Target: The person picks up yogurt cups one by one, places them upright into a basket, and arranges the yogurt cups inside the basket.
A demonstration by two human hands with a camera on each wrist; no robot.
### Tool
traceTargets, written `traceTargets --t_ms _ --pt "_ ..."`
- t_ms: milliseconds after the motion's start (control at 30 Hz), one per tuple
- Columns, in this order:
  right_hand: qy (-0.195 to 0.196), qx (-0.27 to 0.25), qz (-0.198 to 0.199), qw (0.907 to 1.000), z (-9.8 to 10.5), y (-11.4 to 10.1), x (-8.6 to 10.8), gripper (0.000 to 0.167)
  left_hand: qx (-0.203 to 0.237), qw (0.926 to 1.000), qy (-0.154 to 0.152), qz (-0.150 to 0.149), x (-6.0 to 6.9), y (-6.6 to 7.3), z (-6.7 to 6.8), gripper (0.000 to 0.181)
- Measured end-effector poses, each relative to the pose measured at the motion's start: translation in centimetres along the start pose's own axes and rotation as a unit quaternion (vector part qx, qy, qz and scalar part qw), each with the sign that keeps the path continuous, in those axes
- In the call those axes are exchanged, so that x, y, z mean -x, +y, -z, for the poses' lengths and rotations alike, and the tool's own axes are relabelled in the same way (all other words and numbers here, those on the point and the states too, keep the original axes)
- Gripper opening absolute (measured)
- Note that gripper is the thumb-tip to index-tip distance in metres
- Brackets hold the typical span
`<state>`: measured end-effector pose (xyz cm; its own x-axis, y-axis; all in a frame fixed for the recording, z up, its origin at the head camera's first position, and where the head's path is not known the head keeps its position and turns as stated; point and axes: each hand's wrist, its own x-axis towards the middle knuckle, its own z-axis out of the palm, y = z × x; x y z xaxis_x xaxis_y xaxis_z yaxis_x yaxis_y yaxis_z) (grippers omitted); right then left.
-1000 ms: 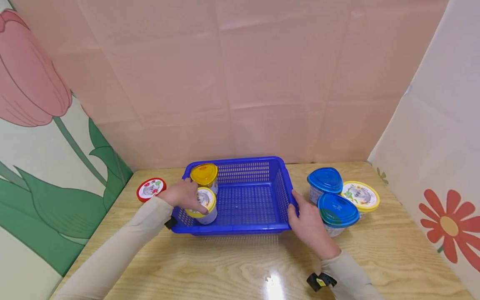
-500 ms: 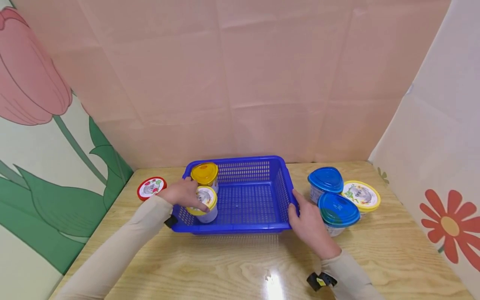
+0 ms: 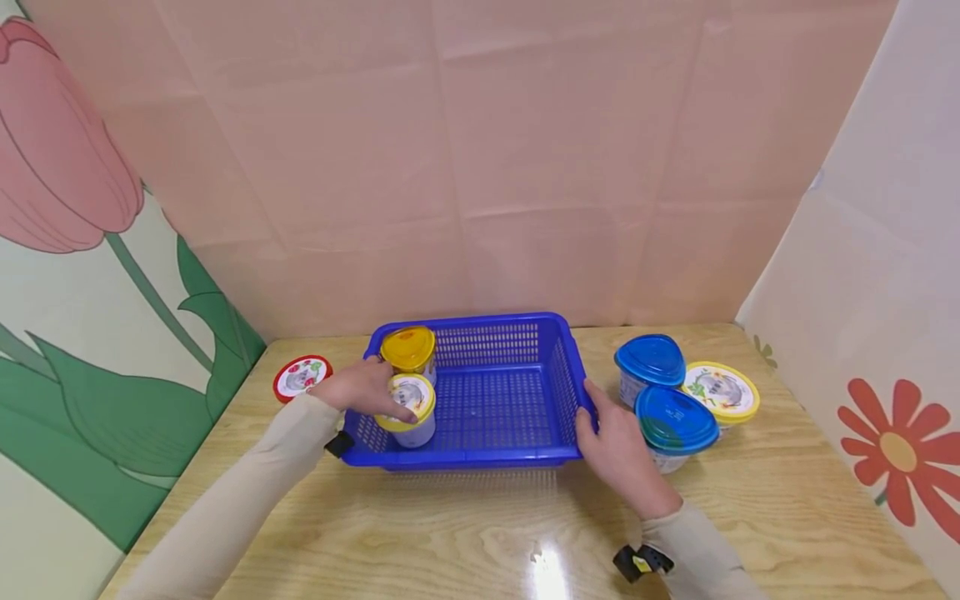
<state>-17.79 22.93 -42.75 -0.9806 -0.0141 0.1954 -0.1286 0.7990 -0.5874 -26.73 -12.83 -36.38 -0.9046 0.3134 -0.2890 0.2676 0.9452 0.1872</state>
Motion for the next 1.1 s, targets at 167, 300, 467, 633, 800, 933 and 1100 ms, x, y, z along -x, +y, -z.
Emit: traceTargets --t_ms 167,300,467,633,800,933,1100 --pt "-0.006 0.0 -0.002 1.0 -0.1 0.1 0.0 0.053 0.072 0.9971 0.025 -0.006 0.6 -1.2 0.6 0.054" --pt "-0.008 0.002 -0.006 0.9999 -0.2 0.3 0.0 0.054 0.133 0.9883 0.074 0.003 1.6 -2.6 1.4 0.043" --pt "-0.002 0.004 0.0 1.0 -0.1 0.3 -0.1 0.053 0.167 0.9737 0.154 0.017 2.9 -5.3 2.0 0.031" --pt "0.006 0.005 0.007 0.9999 0.1 0.2 -0.1 0.052 0.194 0.9568 0.214 0.034 3.3 -8.6 1.7 0.021" --pt "-0.002 0.004 0.003 1.0 0.0 0.4 -0.2 0.053 0.188 0.9431 0.267 0.065 3.8 -11.5 1.3 0.024" --pt "-0.004 0.005 -0.002 1.0 -0.2 0.5 -0.2 0.054 0.177 0.938 0.282 0.096 3.9 -13.5 0.7 0.029" --pt "-0.004 0.005 -0.003 1.0 -0.2 0.5 -0.2 0.054 0.174 0.9421 0.261 0.119 3.6 -15.4 -0.3 0.039"
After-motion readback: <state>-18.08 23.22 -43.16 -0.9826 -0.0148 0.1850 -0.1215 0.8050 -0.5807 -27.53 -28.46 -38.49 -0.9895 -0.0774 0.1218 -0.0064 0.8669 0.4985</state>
